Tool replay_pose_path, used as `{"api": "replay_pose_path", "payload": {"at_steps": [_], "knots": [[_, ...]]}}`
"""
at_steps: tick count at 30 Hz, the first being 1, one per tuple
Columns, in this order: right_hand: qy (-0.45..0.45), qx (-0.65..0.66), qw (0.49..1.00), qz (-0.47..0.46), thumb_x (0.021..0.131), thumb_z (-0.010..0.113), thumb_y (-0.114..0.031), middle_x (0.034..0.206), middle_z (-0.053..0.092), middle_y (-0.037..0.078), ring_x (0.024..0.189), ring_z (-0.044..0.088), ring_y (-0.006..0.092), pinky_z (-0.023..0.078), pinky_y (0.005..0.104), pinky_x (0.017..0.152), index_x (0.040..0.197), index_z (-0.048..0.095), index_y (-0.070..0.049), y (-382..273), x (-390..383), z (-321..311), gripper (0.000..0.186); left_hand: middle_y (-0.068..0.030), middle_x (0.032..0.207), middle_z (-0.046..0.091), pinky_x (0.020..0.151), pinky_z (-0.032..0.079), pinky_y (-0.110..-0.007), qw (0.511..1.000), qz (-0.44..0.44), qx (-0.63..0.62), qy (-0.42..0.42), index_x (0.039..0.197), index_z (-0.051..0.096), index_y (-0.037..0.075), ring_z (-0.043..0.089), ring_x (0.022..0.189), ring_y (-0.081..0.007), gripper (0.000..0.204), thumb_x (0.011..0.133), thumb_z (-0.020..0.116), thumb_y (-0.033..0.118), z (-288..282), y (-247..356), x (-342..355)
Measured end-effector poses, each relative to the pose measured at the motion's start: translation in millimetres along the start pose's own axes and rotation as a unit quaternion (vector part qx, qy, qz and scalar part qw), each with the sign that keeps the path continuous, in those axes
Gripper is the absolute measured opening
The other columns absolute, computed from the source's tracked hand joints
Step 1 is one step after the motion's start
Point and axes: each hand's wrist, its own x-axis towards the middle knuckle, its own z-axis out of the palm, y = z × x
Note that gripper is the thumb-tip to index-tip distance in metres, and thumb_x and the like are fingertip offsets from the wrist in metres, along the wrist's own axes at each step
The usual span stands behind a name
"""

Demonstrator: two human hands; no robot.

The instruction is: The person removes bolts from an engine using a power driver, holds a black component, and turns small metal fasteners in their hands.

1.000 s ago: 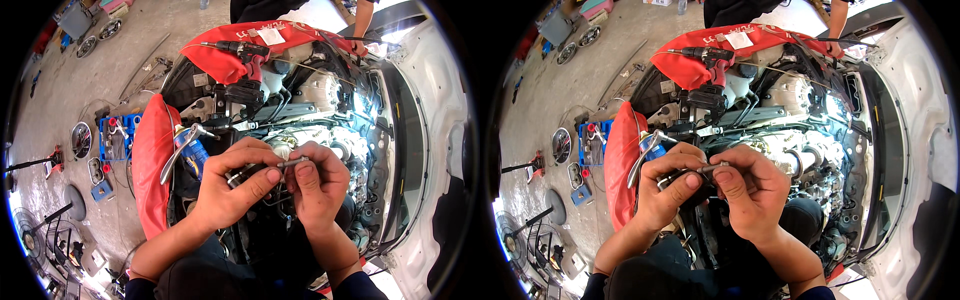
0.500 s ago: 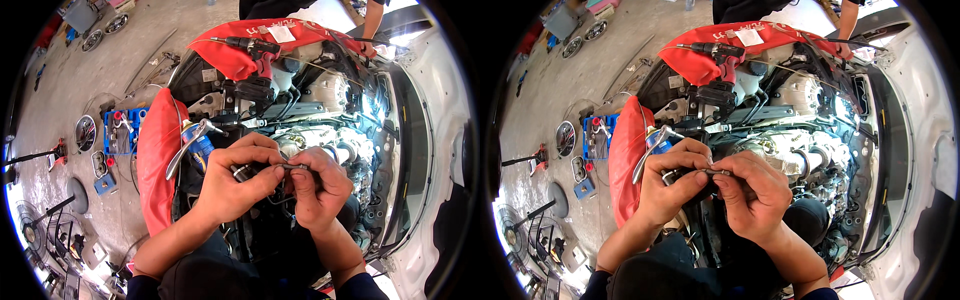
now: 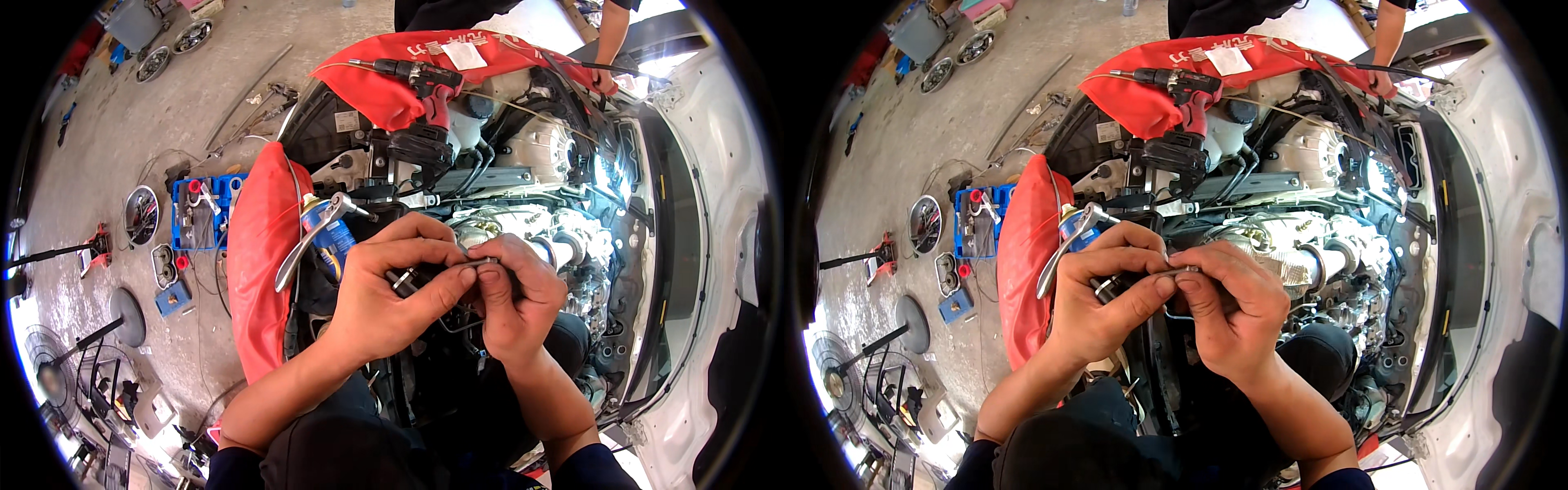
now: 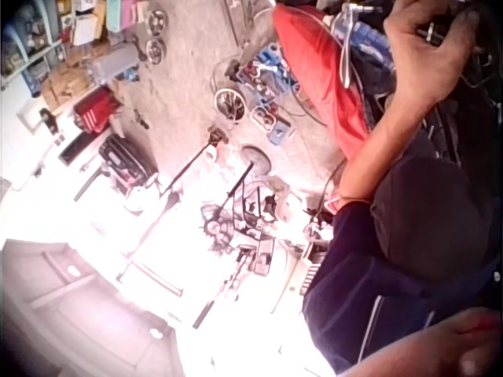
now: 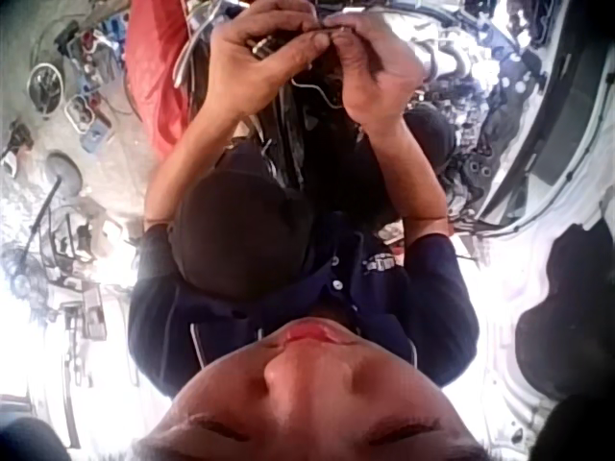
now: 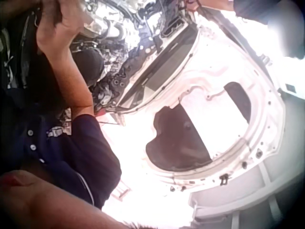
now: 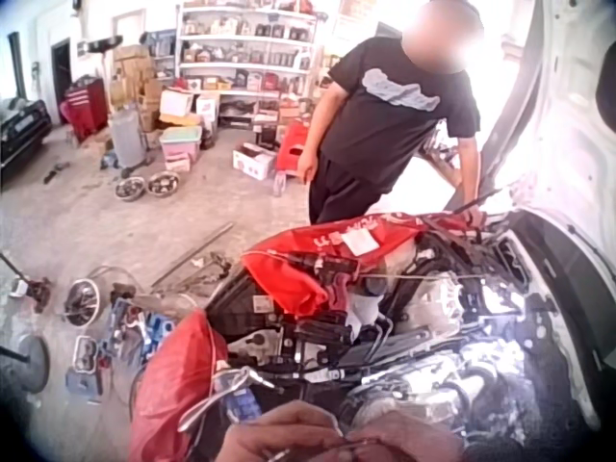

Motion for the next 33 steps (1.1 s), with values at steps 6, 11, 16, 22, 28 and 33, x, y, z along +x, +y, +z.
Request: {"api": "replay_pose_path", "payload": {"at_steps": [6, 11, 16, 22, 28, 33], "knots": [[-0.041, 0.062, 0.997, 0.030, 0.081, 0.065, -0.001, 0.081, 0.064, 0.011, 0.068, 0.061, 0.0201, 0.046, 0.0268, 0.061, 0.094, 0.066, 0.003, 2, 3, -13, 0.014, -0.0085, 0.089, 0.062, 0.073, 0.046, -0.027, 0.998, -0.051, -0.039, -0.004, 0.087, 0.069, -0.003, 0.058, 0.082, -0.0142, 0.013, 0.079, 0.074, 0.006, 1, 3, -1], [-0.151, 0.053, 0.987, -0.001, 0.075, 0.071, -0.001, 0.080, 0.065, 0.012, 0.066, 0.062, 0.0202, 0.047, 0.0280, 0.060, 0.100, 0.066, 0.002, 1, 9, -31, 0.026, -0.0074, 0.089, 0.061, 0.073, 0.045, -0.026, 0.992, -0.096, -0.063, -0.053, 0.087, 0.069, -0.003, 0.058, 0.082, -0.0135, 0.013, 0.079, 0.074, 0.006, -5, 6, 0], [-0.135, 0.074, 0.985, 0.078, 0.074, 0.074, -0.001, 0.074, 0.065, 0.008, 0.059, 0.062, 0.0184, 0.047, 0.0257, 0.054, 0.104, 0.067, 0.000, -14, 7, -26, 0.030, -0.0070, 0.092, 0.060, 0.074, 0.046, -0.026, 0.956, -0.209, -0.194, -0.067, 0.089, 0.070, -0.002, 0.058, 0.083, -0.0139, 0.014, 0.081, 0.074, 0.008, -5, 7, -1], [-0.116, -0.021, 0.993, -0.032, 0.074, 0.076, -0.003, 0.073, 0.066, 0.009, 0.057, 0.062, 0.0164, 0.048, 0.0251, 0.052, 0.102, 0.068, 0.000, -5, 3, -22, 0.030, -0.0072, 0.097, 0.056, 0.083, 0.040, -0.027, 0.986, -0.099, -0.118, -0.062, 0.093, 0.071, 0.000, 0.052, 0.093, -0.0142, 0.015, 0.081, 0.072, 0.008, -3, -2, -1], [-0.044, -0.006, 0.997, -0.068, 0.077, 0.074, 0.000, 0.077, 0.068, 0.014, 0.060, 0.067, 0.0173, 0.051, 0.0231, 0.052, 0.091, 0.068, 0.003, -3, 2, -16, 0.015, -0.0077, 0.096, 0.056, 0.078, 0.042, -0.027, 0.987, -0.084, -0.122, -0.063, 0.097, 0.072, 0.002, 0.053, 0.089, -0.0139, 0.017, 0.082, 0.071, 0.008, -3, -1, -2], [0.001, 0.059, 0.997, -0.042, 0.080, 0.070, 0.003, 0.078, 0.068, 0.016, 0.060, 0.067, 0.0170, 0.052, 0.0229, 0.051, 0.090, 0.065, 0.005, -7, -3, -14, 0.011, -0.0072, 0.092, 0.059, 0.071, 0.046, -0.027, 0.986, -0.071, -0.144, -0.050, 0.096, 0.070, -0.001, 0.056, 0.082, -0.0137, 0.014, 0.083, 0.070, 0.005, -3, 8, 2]]}}
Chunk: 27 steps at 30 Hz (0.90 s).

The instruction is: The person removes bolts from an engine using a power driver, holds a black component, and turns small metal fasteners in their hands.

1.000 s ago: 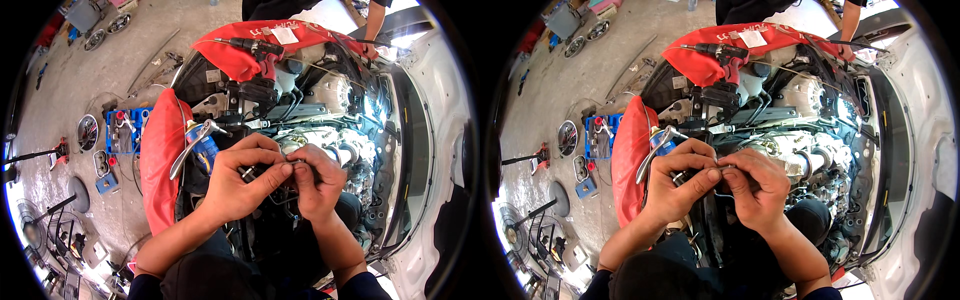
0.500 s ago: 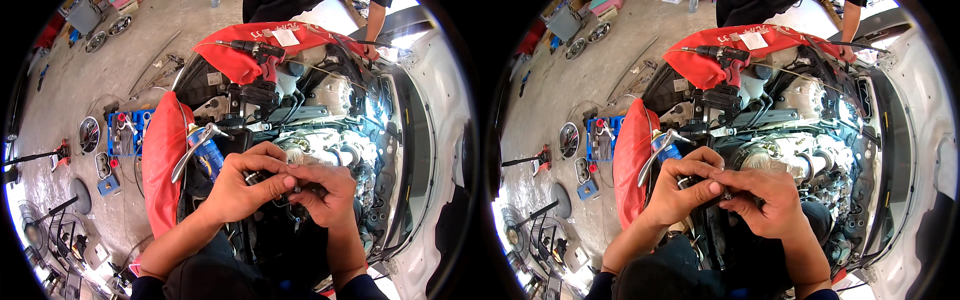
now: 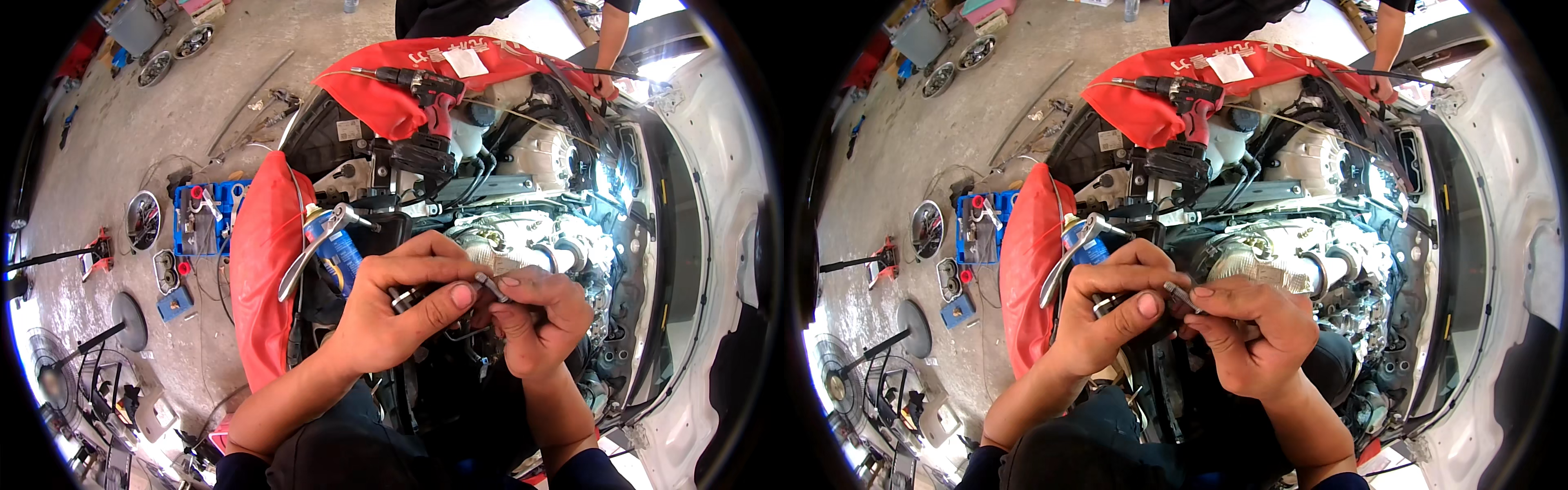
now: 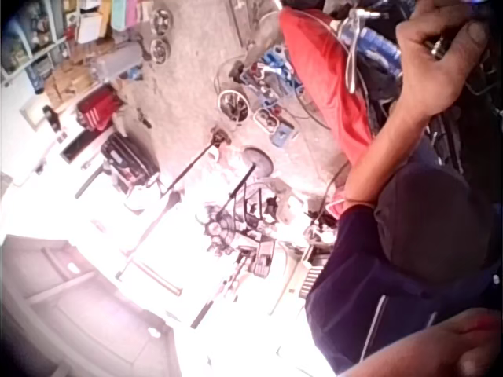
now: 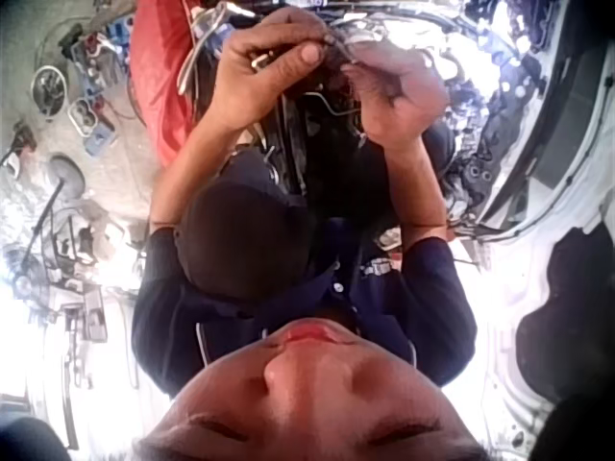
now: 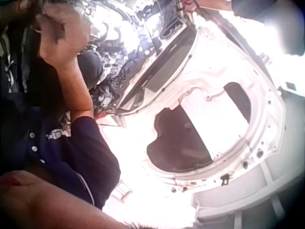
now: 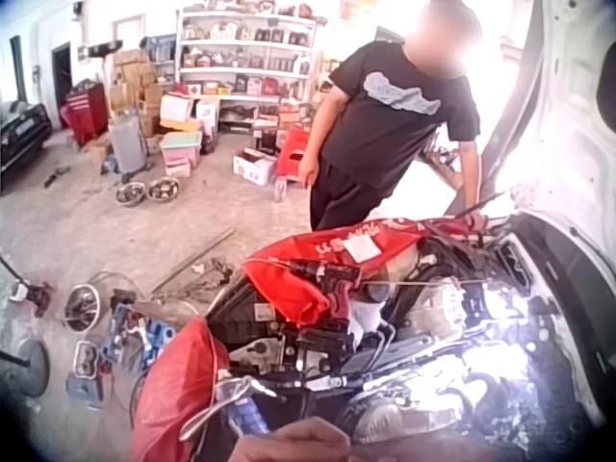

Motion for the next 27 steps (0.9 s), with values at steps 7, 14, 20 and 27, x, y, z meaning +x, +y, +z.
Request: {"api": "replay_pose_path", "payload": {"at_steps": [7, 14, 20, 27], "knots": [[-0.029, 0.031, 0.998, 0.042, 0.080, 0.068, 0.006, 0.078, 0.067, 0.016, 0.058, 0.066, 0.0165, 0.051, 0.0227, 0.050, 0.090, 0.064, 0.005, -4, 6, 2, 0.010, -0.0109, 0.091, 0.059, 0.074, 0.042, -0.027, 0.988, 0.064, 0.139, 0.020, 0.090, 0.070, -0.002, 0.054, 0.085, -0.0160, 0.023, 0.076, 0.076, 0.015, -4, 3, 1], [-0.048, -0.022, 0.998, -0.047, 0.081, 0.066, 0.007, 0.077, 0.067, 0.016, 0.057, 0.065, 0.0152, 0.051, 0.0227, 0.049, 0.090, 0.064, 0.005, 4, 4, 6, 0.010, -0.0067, 0.093, 0.059, 0.074, 0.045, -0.026, 0.995, 0.040, 0.093, -0.021, 0.092, 0.071, 0.001, 0.057, 0.084, -0.0132, 0.016, 0.077, 0.075, 0.005, -12, -4, 2], [-0.008, 0.076, 0.997, 0.030, 0.083, 0.064, 0.006, 0.079, 0.066, 0.015, 0.060, 0.064, 0.0139, 0.051, 0.0224, 0.050, 0.095, 0.061, 0.006, 2, -3, 12, 0.012, -0.0089, 0.091, 0.058, 0.077, 0.042, -0.027, 0.998, -0.006, 0.056, 0.002, 0.092, 0.072, -0.001, 0.054, 0.086, -0.0153, 0.024, 0.074, 0.077, 0.013, -7, 4, 0], [0.003, 0.206, 0.961, 0.182, 0.086, 0.062, 0.004, 0.084, 0.064, 0.012, 0.064, 0.062, 0.0108, 0.049, 0.0200, 0.056, 0.101, 0.057, 0.008, -9, 1, 9, 0.016, -0.0072, 0.087, 0.060, 0.071, 0.046, -0.026, 0.980, 0.107, 0.170, 0.017, 0.097, 0.073, 0.002, 0.057, 0.082, -0.0142, 0.019, 0.077, 0.072, 0.003, -12, 3, 2]]}}
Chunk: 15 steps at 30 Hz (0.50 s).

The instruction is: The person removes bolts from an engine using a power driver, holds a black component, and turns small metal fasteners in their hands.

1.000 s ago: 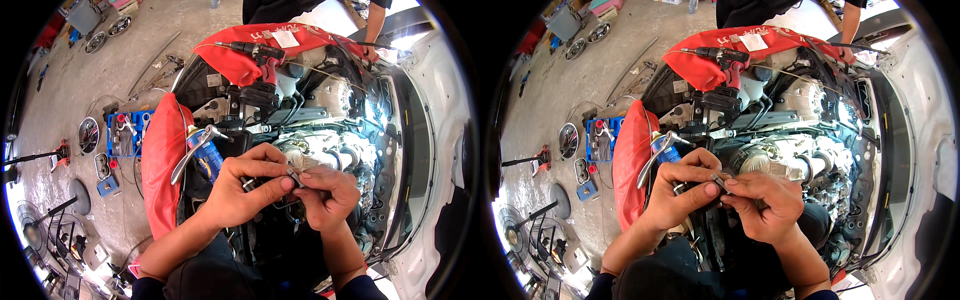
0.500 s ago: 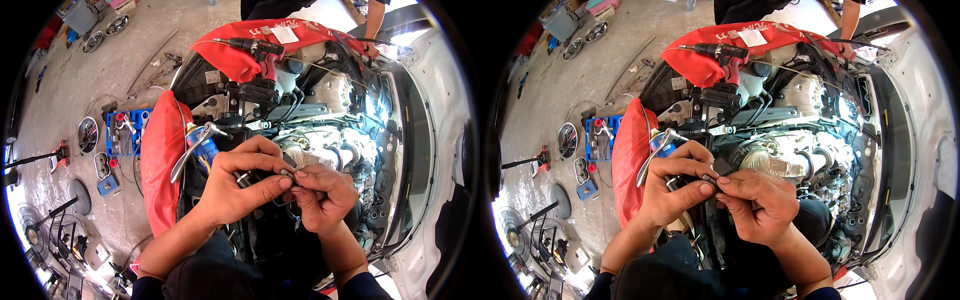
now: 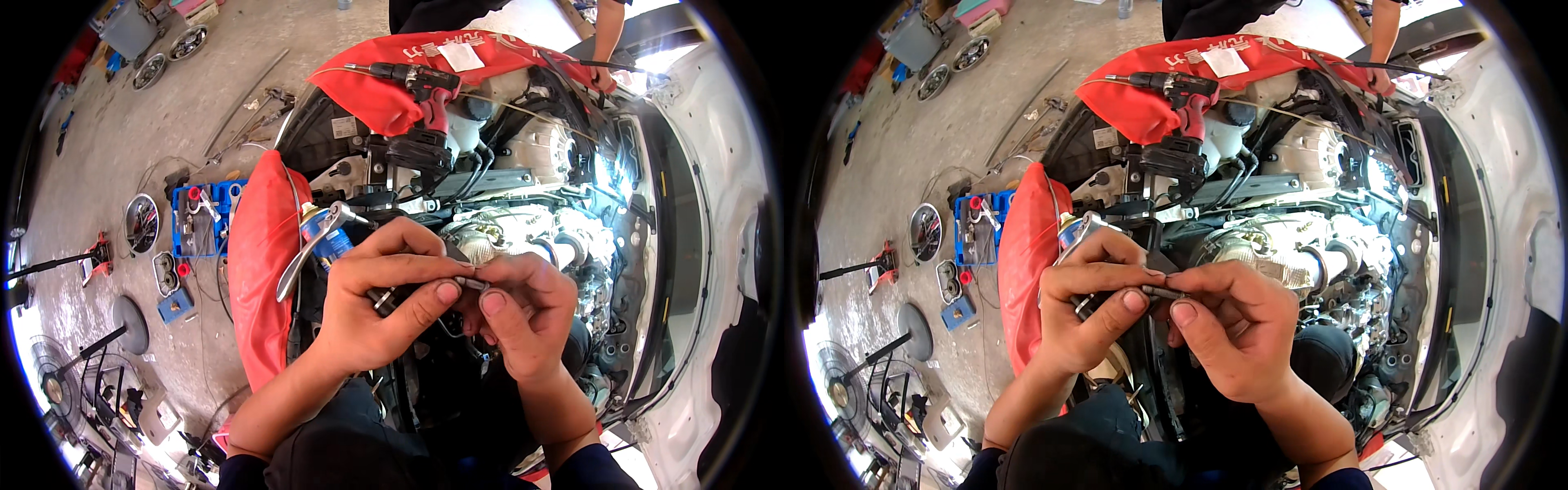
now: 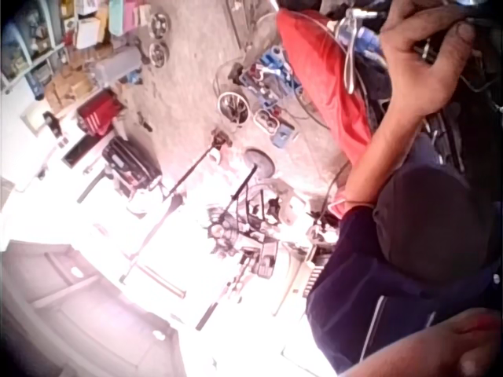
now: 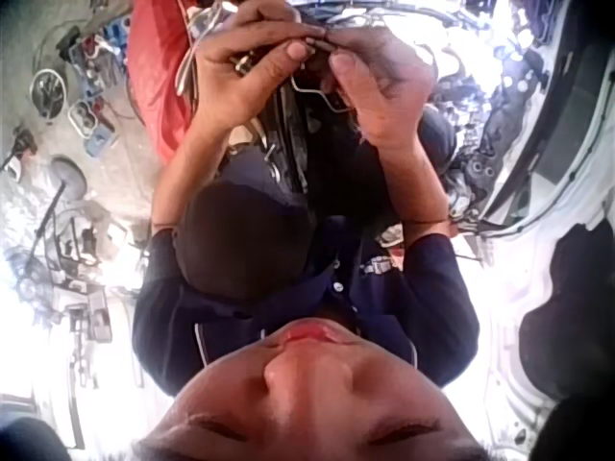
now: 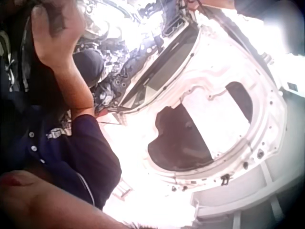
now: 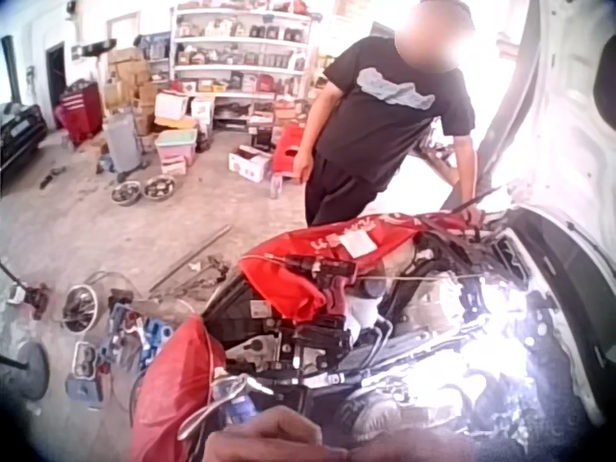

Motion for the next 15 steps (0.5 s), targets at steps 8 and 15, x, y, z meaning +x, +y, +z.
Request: {"api": "replay_pose_path", "payload": {"at_steps": [8, 15], "knots": [[0.015, 0.012, 0.986, 0.167, 0.086, 0.064, 0.000, 0.076, 0.064, 0.008, 0.058, 0.059, 0.0081, 0.047, 0.0187, 0.049, 0.098, 0.061, 0.007, -13, 11, -1, 0.014, -0.0070, 0.085, 0.059, 0.058, 0.045, -0.024, 0.989, 0.089, 0.118, 0.030, 0.094, 0.074, 0.005, 0.057, 0.069, -0.0135, 0.022, 0.072, 0.073, 0.000, 7, 0, 2], [0.016, 0.027, 0.981, 0.191, 0.087, 0.061, 0.000, 0.077, 0.064, 0.009, 0.059, 0.061, 0.0094, 0.050, 0.0207, 0.048, 0.096, 0.060, 0.008, -6, 10, -3, 0.012, -0.0077, 0.084, 0.057, 0.063, 0.045, -0.026, 0.976, 0.117, 0.178, 0.032, 0.093, 0.073, 0.004, 0.055, 0.072, -0.0163, 0.024, 0.070, 0.074, 0.000, 11, -3, 1]]}}
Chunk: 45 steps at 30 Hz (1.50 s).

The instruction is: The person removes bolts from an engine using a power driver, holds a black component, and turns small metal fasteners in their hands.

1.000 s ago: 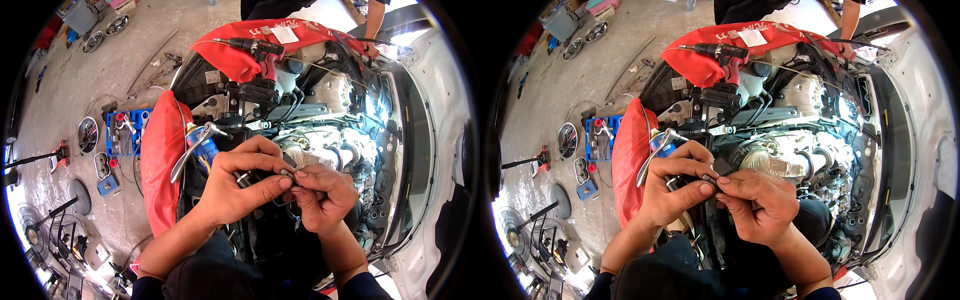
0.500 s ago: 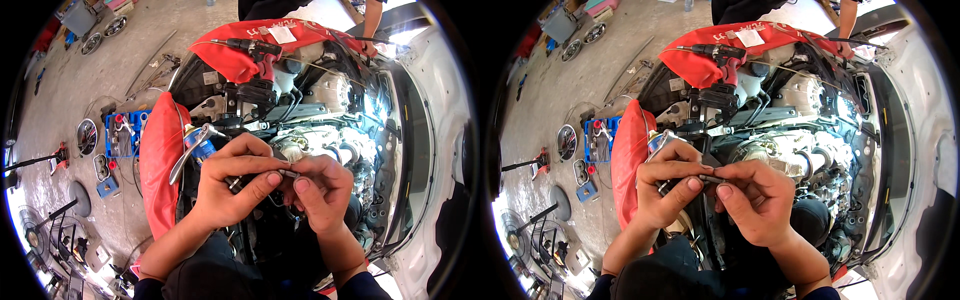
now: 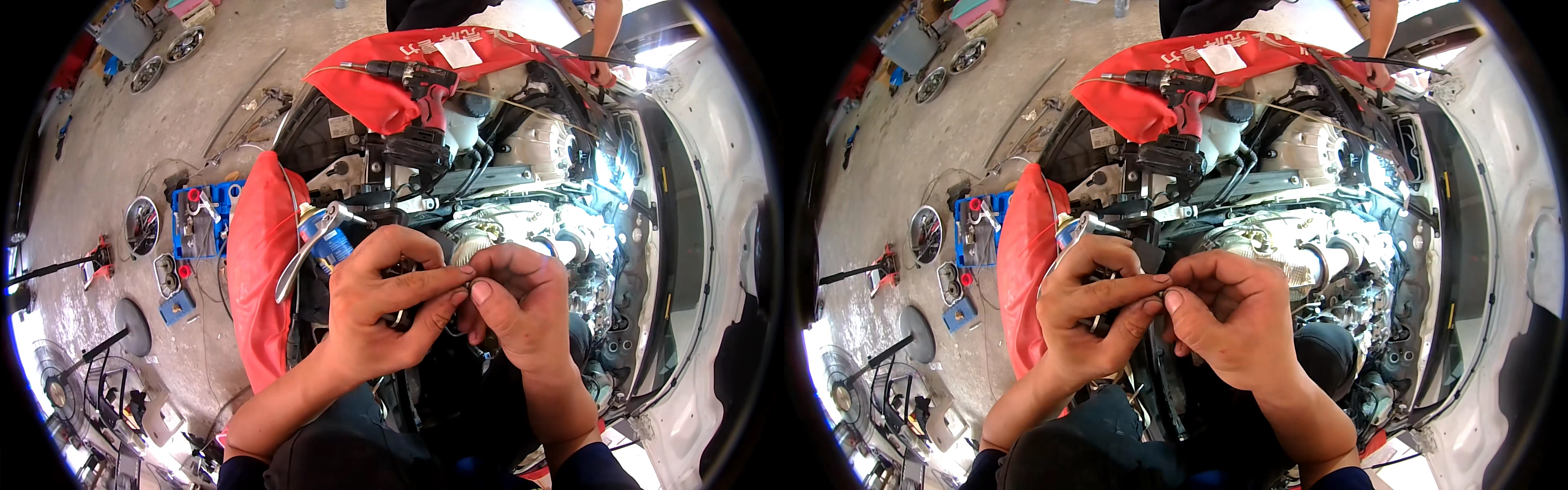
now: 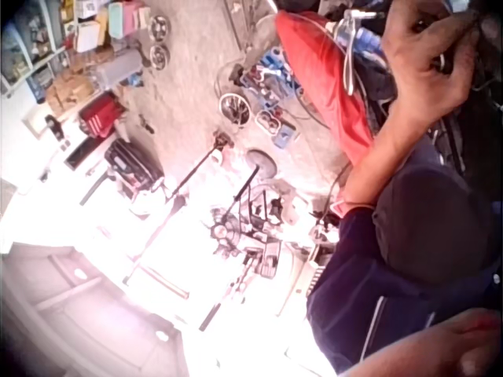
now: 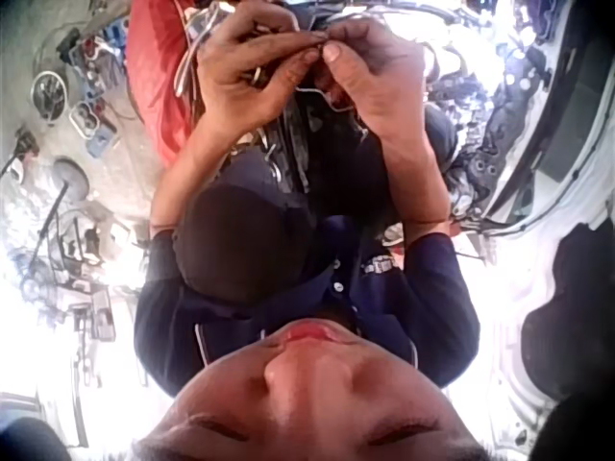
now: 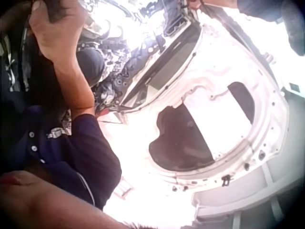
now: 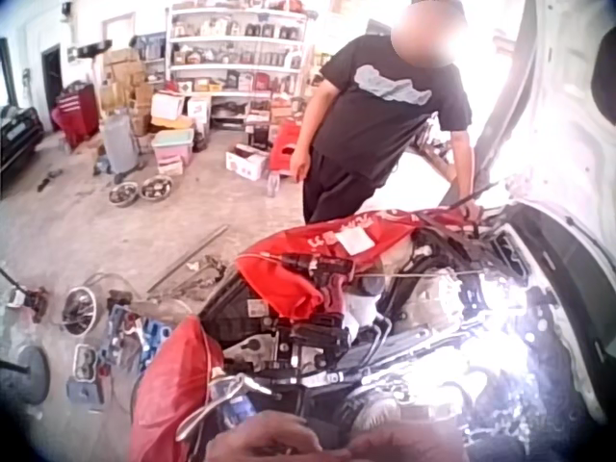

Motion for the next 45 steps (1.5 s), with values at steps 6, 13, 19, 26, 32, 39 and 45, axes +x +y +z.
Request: {"api": "replay_pose_path", "payload": {"at_steps": [6, 13, 19, 26, 32, 39, 45], "knots": [[0.004, 0.018, 1.000, 0.017, 0.087, 0.058, 0.002, 0.080, 0.064, 0.009, 0.063, 0.062, 0.0116, 0.053, 0.0225, 0.053, 0.097, 0.058, 0.008, 3, 2, 0, 0.012, -0.0078, 0.084, 0.056, 0.062, 0.045, -0.027, 0.999, 0.030, 0.035, 0.003, 0.094, 0.073, 0.004, 0.055, 0.072, -0.0167, 0.025, 0.069, 0.075, -0.001, 1, -5, 0], [0.007, -0.003, 0.999, 0.042, 0.086, 0.056, 0.003, 0.081, 0.064, 0.009, 0.063, 0.063, 0.0117, 0.053, 0.0222, 0.054, 0.097, 0.057, 0.008, 0, 4, 0, 0.011, -0.0047, 0.081, 0.058, 0.055, 0.045, -0.027, 0.999, 0.016, 0.034, 0.024, 0.090, 0.074, 0.008, 0.057, 0.066, -0.0171, 0.026, 0.065, 0.075, -0.002, 6, -9, -2], [0.005, 0.030, 0.999, 0.043, 0.086, 0.054, 0.004, 0.080, 0.064, 0.010, 0.062, 0.063, 0.0112, 0.052, 0.0219, 0.053, 0.097, 0.057, 0.008, 0, -1, 0, 0.011, -0.0061, 0.081, 0.058, 0.055, 0.044, -0.025, 1.000, -0.002, 0.015, 0.019, 0.090, 0.074, 0.006, 0.057, 0.064, -0.0143, 0.020, 0.071, 0.074, 0.000, 4, -4, -1], [-0.024, 0.028, 0.999, -0.019, 0.087, 0.056, 0.004, 0.079, 0.064, 0.010, 0.062, 0.062, 0.0103, 0.051, 0.0210, 0.051, 0.098, 0.057, 0.009, -6, -9, 0, 0.012, -0.0059, 0.082, 0.058, 0.057, 0.045, -0.023, 0.998, -0.036, -0.058, 0.002, 0.095, 0.074, 0.005, 0.057, 0.066, -0.0121, 0.022, 0.074, 0.072, 0.000, -1, 6, 0], [-0.020, 0.038, 0.999, -0.022, 0.088, 0.057, 0.003, 0.081, 0.064, 0.010, 0.063, 0.062, 0.0104, 0.052, 0.0211, 0.052, 0.101, 0.057, 0.009, -7, -13, 1, 0.014, -0.0070, 0.083, 0.058, 0.058, 0.046, -0.023, 0.998, -0.013, -0.065, -0.007, 0.096, 0.074, 0.005, 0.057, 0.068, -0.0129, 0.026, 0.072, 0.071, -0.004, -1, 9, 1], [-0.033, 0.025, 0.999, -0.033, 0.087, 0.061, 0.001, 0.086, 0.066, 0.011, 0.065, 0.063, 0.0109, 0.052, 0.0213, 0.054, 0.105, 0.058, 0.009, -6, -15, 2, 0.020, -0.0074, 0.082, 0.058, 0.057, 0.046, -0.024, 0.999, 0.004, -0.034, 0.012, 0.094, 0.074, 0.005, 0.058, 0.067, -0.0142, 0.027, 0.069, 0.071, -0.004, -1, 8, 0], [-0.020, 0.034, 0.999, -0.025, 0.087, 0.061, 0.000, 0.085, 0.066, 0.011, 0.065, 0.063, 0.0107, 0.052, 0.0211, 0.054, 0.105, 0.059, 0.008, -4, -13, 3, 0.020, -0.0070, 0.081, 0.058, 0.057, 0.047, -0.026, 0.999, 0.028, -0.006, 0.022, 0.091, 0.074, 0.005, 0.059, 0.068, -0.0163, 0.026, 0.066, 0.072, -0.003, 0, 8, 0]]}}
